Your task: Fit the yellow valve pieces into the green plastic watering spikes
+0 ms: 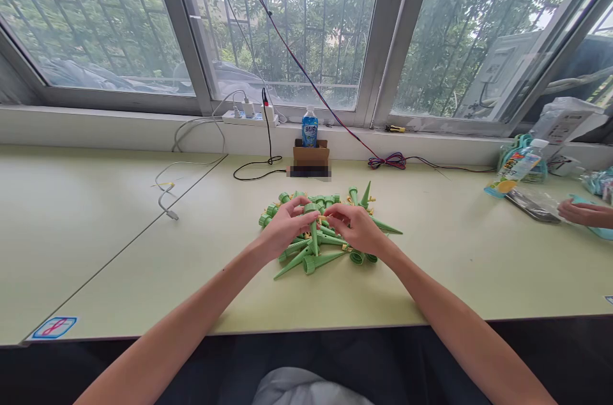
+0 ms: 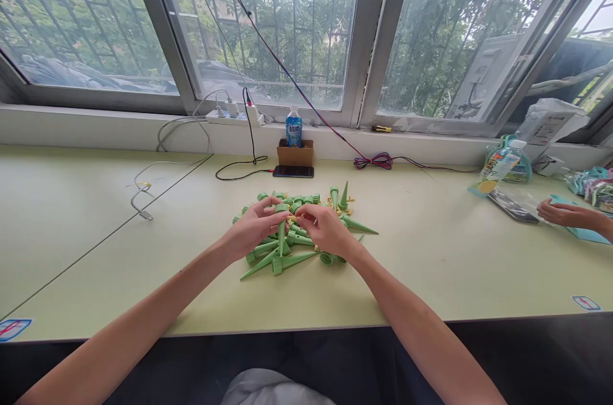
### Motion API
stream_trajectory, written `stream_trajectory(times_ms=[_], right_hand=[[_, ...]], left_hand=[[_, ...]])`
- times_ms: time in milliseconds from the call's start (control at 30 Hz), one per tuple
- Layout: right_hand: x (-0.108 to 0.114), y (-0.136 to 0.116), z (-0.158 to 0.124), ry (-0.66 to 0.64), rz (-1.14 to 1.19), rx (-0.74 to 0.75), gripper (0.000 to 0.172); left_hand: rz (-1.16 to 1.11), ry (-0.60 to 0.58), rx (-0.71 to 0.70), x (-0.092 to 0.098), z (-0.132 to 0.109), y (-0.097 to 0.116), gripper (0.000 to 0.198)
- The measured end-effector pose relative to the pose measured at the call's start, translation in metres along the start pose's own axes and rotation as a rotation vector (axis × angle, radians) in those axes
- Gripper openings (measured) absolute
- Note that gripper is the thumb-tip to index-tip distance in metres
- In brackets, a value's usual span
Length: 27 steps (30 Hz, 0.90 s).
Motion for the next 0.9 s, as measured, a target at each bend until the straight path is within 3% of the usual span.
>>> stream_trajectory(times_ms=[900], right_hand=[[0.0011,-0.0026,0.0006,0.010,0.007,-0.006,0.017]], left_hand=[[-0.007,-0.019,-0.006,-0.0020,-0.0002,-0.0004,0.044]])
Point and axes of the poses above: each hand's wrist, its own z-axis towards the middle knuckle, its own x-axis out of the back of the hand, y = z × x, the point moved 4 cm from there along z, towards the middle knuckle, and after that the axes turned 6 degrees about z, right-handed, at the moved point
